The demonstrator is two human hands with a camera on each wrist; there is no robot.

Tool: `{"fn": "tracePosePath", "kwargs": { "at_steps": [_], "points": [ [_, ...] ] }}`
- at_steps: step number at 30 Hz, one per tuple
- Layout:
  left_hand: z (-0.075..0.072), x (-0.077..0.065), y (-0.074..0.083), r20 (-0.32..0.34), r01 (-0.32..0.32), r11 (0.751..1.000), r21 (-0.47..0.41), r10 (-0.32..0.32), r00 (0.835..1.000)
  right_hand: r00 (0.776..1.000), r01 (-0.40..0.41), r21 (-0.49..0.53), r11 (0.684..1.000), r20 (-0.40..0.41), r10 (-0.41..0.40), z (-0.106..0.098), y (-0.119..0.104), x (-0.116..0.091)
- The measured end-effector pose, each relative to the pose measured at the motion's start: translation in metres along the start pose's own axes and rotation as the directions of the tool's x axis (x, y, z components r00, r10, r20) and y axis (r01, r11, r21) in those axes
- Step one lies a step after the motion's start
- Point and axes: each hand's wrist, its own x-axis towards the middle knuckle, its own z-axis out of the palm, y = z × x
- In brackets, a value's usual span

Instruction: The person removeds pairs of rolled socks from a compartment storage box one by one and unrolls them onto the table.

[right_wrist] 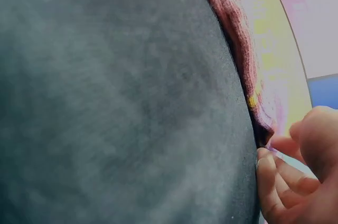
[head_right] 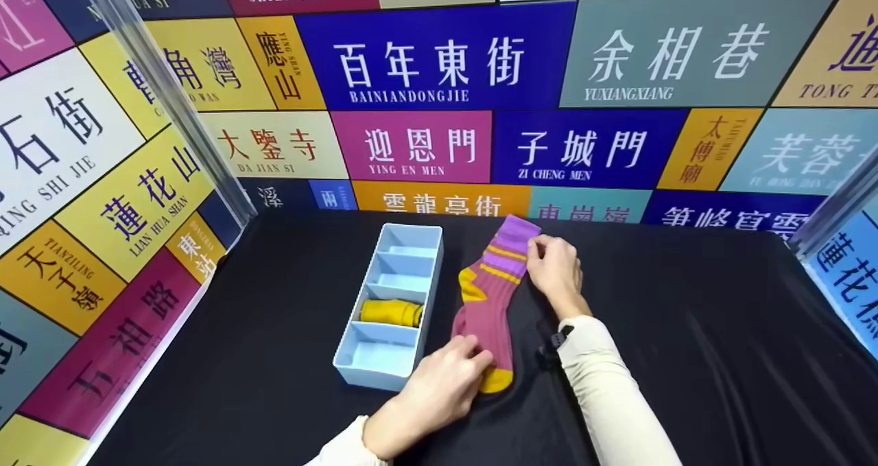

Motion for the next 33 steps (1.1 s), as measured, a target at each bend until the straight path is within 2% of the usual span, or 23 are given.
{"fn": "tracePosePath", "kwargs": {
  "at_steps": [4, 6, 10, 13, 17, 21, 26, 33],
  "points": [
    [0.000, 0.000, -0.002, 0.032, 0.006, 1.000, -0.002, -0.006, 0.999, 0.996, 0.044, -0.009, 0.999, 0.072, -0.043, -0.002, -0.003, -0.002],
    [0.000, 0.000, -0.003, 0.043, 0.013, 1.000, -0.012, -0.012, 0.999, 0.995, 0.029, -0.007, 1.000, 0.093, -0.029, -0.004, -0.006, -0.002],
    [0.002, 0.000, -0.004, 0.045, 0.038, 0.999, -0.038, -0.036, 0.998, 0.986, -0.099, -0.025, 0.995, 0.128, 0.102, -0.009, -0.016, -0.005],
    [0.003, 0.000, -0.003, 0.019, 0.067, 0.997, -0.041, -0.067, 0.998, 0.958, -0.208, -0.092, 0.974, 0.180, 0.222, -0.013, -0.020, -0.010],
    [0.003, 0.000, 0.001, -0.035, 0.117, 0.992, -0.043, -0.118, 0.992, 0.935, -0.236, -0.158, 0.959, 0.234, 0.268, -0.014, -0.020, -0.016],
    [0.002, 0.001, 0.004, -0.050, 0.171, 0.983, -0.073, -0.175, 0.983, 0.945, -0.219, -0.144, 0.965, 0.215, 0.247, -0.013, -0.017, -0.020],
    [0.000, 0.003, 0.004, 0.004, 0.213, 0.972, -0.097, -0.214, 0.977, 0.967, -0.176, -0.096, 0.980, 0.168, 0.191, -0.017, -0.011, -0.020],
    [-0.001, 0.004, 0.004, 0.044, 0.224, 0.968, -0.111, -0.220, 0.975, 0.962, -0.222, -0.083, 0.971, 0.143, 0.232, -0.031, 0.005, -0.020]
  ]
}}
